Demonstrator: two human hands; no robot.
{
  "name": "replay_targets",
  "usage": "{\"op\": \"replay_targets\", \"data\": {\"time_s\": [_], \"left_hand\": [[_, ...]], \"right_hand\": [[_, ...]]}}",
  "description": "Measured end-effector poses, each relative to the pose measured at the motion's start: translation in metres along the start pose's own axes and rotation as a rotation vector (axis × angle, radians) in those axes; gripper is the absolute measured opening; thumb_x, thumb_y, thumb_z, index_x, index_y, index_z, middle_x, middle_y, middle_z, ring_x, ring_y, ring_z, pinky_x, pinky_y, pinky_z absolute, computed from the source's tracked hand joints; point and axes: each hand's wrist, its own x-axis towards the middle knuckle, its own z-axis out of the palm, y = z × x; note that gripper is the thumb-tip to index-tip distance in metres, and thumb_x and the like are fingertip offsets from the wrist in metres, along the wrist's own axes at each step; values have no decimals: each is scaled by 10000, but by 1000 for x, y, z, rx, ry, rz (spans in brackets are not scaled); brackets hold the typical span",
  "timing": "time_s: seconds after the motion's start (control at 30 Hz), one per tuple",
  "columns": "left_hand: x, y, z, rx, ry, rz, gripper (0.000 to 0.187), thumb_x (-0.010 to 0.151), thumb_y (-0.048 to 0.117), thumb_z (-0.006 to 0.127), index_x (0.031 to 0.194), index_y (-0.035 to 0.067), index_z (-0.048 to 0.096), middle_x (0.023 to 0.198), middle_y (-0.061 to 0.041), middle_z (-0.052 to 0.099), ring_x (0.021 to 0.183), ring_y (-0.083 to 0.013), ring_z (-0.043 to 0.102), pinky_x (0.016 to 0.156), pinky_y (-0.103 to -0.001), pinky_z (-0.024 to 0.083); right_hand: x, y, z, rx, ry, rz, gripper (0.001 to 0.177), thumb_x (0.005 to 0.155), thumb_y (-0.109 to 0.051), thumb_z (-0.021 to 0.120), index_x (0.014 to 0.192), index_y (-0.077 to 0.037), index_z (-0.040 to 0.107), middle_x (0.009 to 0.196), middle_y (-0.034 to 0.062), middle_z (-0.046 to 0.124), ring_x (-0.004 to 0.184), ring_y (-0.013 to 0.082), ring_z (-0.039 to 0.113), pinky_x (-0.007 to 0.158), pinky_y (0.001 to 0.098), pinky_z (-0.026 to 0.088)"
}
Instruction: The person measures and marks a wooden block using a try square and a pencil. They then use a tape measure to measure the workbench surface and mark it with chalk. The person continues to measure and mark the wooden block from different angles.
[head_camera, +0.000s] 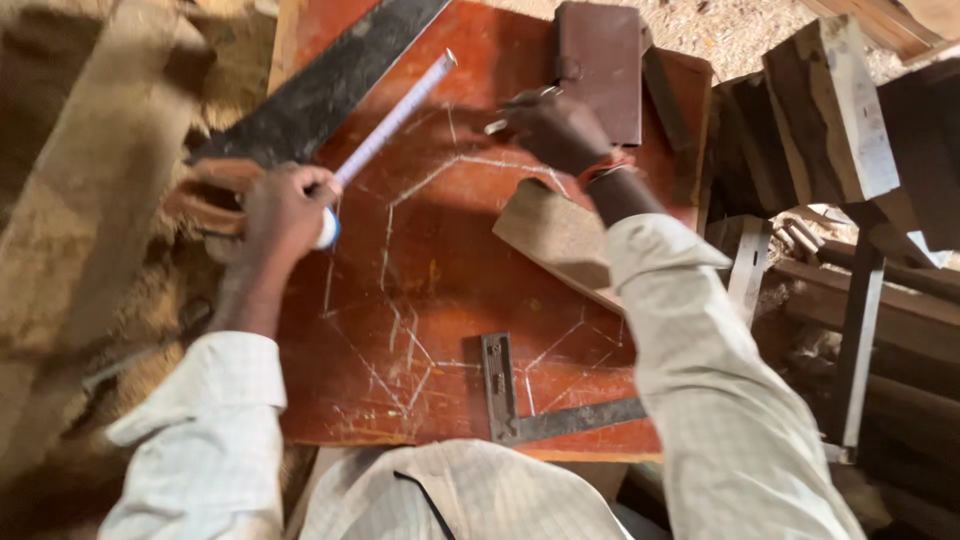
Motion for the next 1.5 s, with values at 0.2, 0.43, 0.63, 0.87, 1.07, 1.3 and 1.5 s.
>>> {"op": "replay_targets", "data": {"time_s": [0.2,0.43,0.63,0.87,1.07,1.3,1.5], "left_hand": [[25,11,6,-5,-81,136,207,924,253,755,1011,68,785,974,-150,731,886,-323,699,770,-438,536],[42,2,-7,-89,-226,-23,241,933,264,727,1050,55,757,1003,-136,732,869,-277,720,769,-412,542],[42,9,17,-130,-123,83,222,928,238,738,1010,31,751,1032,-170,721,929,-316,707,818,-419,537],[47,14,22,-35,-74,175,164,936,222,744,970,62,745,990,-136,713,899,-342,688,783,-462,532],[99,42,33,209,-112,420,88,916,214,776,925,127,770,936,-85,712,855,-314,674,755,-454,529],[155,71,91,339,-117,606,26,852,249,834,826,248,838,856,11,755,1000,-281,628,903,-518,468],[177,53,101,413,-115,577,18,829,273,848,817,261,842,876,13,756,1016,-299,621,878,-529,451]], "right_hand": [[14,-28,4,-138,-304,259,150,913,-269,747,1017,-174,798,1056,70,759,1021,293,700,865,420,570],[-57,36,-53,73,31,659,887,761,-538,863,1321,11,449,1324,224,492,1236,385,523,999,440,498],[-27,47,-6,-6,175,1021,1579,605,-766,952,1565,150,96,1570,346,193,1448,490,306,1127,493,410],[-11,21,-5,-147,63,1245,1553,538,-607,973,1608,-22,11,1637,185,201,1432,425,323,1094,661,333],[-102,22,-35,-90,38,1255,1595,533,-646,986,1639,-55,2,1606,200,257,1446,409,345,1117,672,312],[-187,19,-30,-119,-61,1234,1632,553,-629,983,1626,51,-41,1640,325,147,1413,553,290,1118,653,303],[-179,19,-27,-315,117,1032,1114,806,-495,884,1582,62,311,1551,285,391,1364,490,420,1095,604,365]]}}
